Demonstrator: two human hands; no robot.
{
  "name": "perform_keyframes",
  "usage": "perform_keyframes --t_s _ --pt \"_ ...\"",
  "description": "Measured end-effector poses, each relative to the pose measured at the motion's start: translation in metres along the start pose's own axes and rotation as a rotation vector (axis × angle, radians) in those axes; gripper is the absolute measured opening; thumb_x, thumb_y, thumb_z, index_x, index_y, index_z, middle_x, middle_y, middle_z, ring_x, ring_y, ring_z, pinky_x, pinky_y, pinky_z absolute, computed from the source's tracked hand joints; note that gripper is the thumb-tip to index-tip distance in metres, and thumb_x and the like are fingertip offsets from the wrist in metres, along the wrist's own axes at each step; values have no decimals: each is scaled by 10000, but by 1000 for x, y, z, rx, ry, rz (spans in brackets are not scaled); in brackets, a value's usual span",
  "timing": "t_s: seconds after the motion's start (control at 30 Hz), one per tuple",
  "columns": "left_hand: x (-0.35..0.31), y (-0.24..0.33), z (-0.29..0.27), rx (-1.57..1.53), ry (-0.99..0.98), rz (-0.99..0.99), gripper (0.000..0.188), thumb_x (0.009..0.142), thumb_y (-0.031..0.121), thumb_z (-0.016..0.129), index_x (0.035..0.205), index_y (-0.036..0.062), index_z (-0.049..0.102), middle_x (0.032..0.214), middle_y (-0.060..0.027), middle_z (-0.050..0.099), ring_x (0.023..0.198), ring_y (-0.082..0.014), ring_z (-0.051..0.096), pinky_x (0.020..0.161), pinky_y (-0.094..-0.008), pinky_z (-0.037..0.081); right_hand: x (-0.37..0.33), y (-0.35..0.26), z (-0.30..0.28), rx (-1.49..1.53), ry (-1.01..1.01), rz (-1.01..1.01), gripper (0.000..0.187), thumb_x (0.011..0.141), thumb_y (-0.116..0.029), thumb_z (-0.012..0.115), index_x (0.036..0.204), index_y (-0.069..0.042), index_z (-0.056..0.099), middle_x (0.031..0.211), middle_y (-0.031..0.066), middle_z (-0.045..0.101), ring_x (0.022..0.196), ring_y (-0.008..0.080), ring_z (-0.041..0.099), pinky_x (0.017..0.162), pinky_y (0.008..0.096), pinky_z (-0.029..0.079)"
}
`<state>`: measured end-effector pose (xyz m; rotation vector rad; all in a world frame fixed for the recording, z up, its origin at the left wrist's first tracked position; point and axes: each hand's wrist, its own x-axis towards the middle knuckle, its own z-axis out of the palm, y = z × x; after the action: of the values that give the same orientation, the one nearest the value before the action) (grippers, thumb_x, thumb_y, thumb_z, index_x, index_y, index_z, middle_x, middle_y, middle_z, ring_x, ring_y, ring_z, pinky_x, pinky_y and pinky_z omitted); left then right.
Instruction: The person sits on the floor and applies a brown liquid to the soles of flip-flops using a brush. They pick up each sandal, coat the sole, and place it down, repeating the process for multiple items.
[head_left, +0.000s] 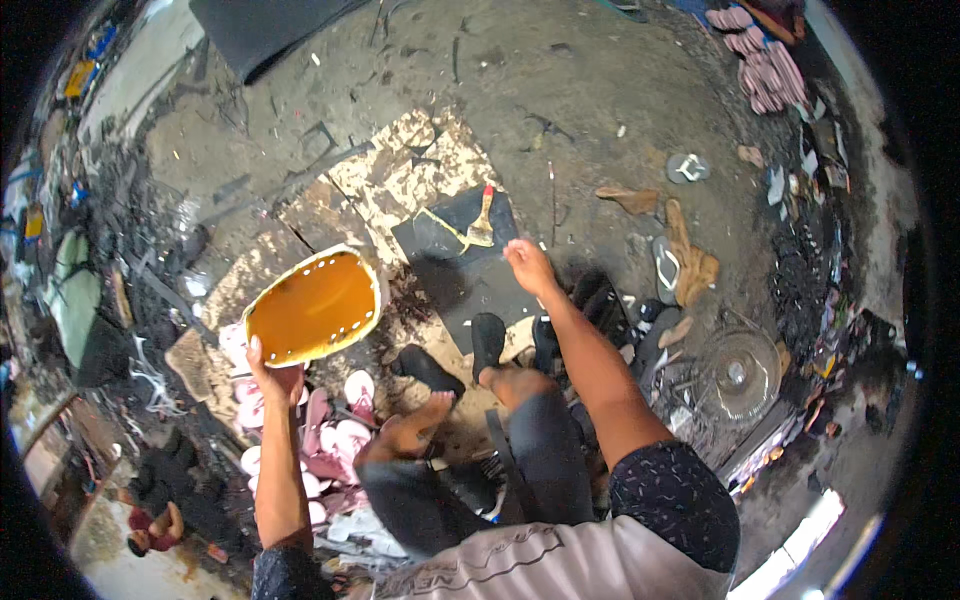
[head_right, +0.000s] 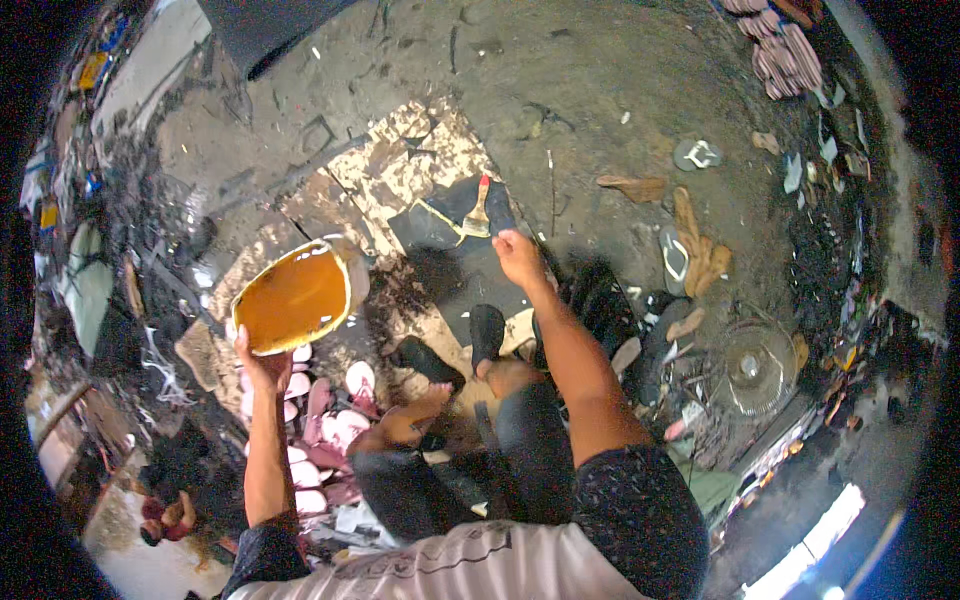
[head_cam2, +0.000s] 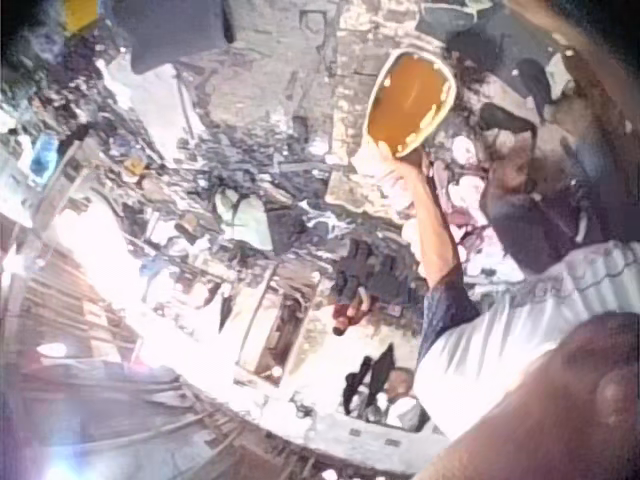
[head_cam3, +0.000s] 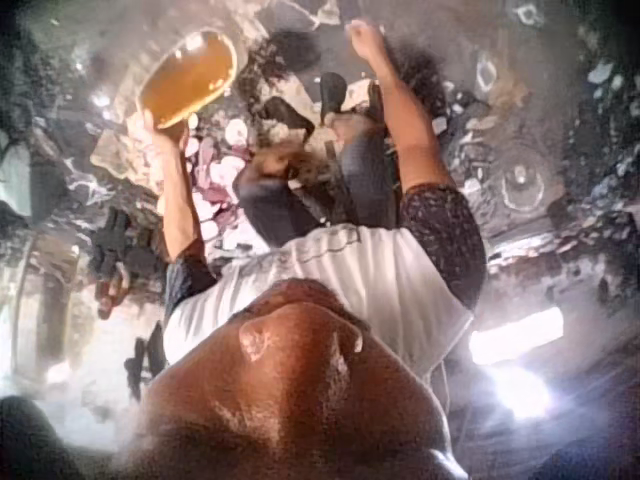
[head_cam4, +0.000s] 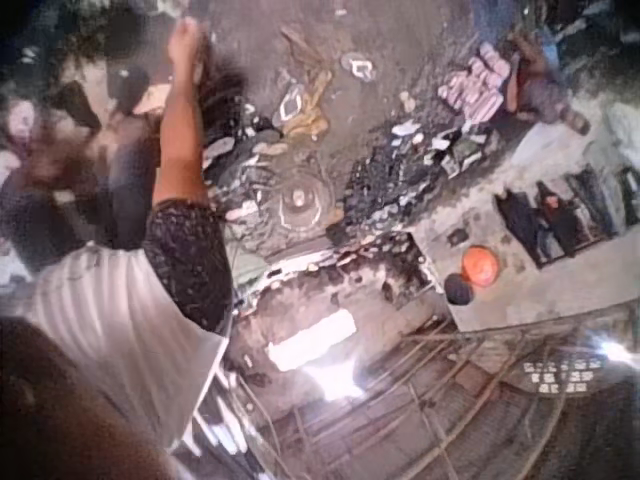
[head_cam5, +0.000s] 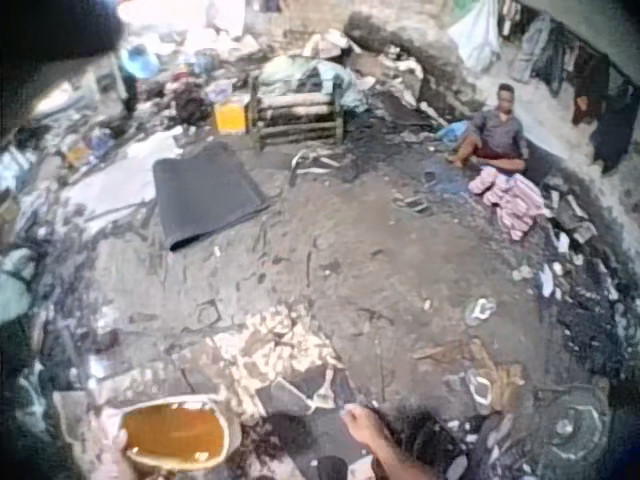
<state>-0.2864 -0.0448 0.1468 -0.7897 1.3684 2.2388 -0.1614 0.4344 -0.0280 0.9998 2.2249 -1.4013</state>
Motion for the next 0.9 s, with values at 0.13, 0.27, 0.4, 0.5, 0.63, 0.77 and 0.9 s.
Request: perform_keyframes --t_s 0.13,0.27,0.4,0.5,0.63,0.77,0.9 --pt "43 -106 -97 -34 79 6 637 916 542 615 1386 129 497 1319 -63 590 1112 -250 640 811 -390 610 126 49 61 -397 293 -35 824 864 -528 740 1381 72 513 1344 284 596 1260 389 580 1068 448 449" --pt "76 -194 -179 -83 67 -40 639 933 522 609 1404 110 480 1353 -76 576 1151 -261 627 851 -409 603 168 42 96 -571 395 -69 1103 728 -574 807 1508 33 317 1391 305 501 1343 442 433 1139 518 323" --pt "101 -248 -215 -7 -3 -56 678 928 517 613 1436 96 455 1406 -129 545 1228 -335 601 947 -521 581 180 65 85 -303 430 -344 792 725 -276 783 1373 12 432 1280 274 562 1225 410 523 1071 460 408" --pt "94 -270 -203 38 -42 -72 703 920 518 618 1444 81 445 1403 -138 548 1218 -321 615 941 -488 593 168 84 44 -175 428 -233 733 732 -269 786 1346 -22 471 1217 228 612 1105 356 616 981 444 477" --pt "84 -291 -213 54 -36 -95 685 913 497 642 1431 85 468 1391 -110 565 1251 -297 592 1006 -499 535 134 133 -80 -285 632 -56 588 783 -234 734 1291 -7 542 1109 183 664 981 287 653 894 421 507" --pt "97 -309 -196 60 -115 -162 671 917 503 633 1421 88 477 1376 -107 582 1238 -274 599 1001 -472 538 108 254 -185 -404 907 163 756 779 -305 767 1398 4 461 1196 250 652 1125 377 636 1007 456 479" --pt "91 -315 -214 81 -150 -164 665 918 532 625 1397 93 486 1352 -97 600 1193 -257 627 883 -404 596 92 248 -142 -639 1019 226 850 794 -465 738 1498 -110 418 1464 260 457 1322 476 450 1090 563 379"
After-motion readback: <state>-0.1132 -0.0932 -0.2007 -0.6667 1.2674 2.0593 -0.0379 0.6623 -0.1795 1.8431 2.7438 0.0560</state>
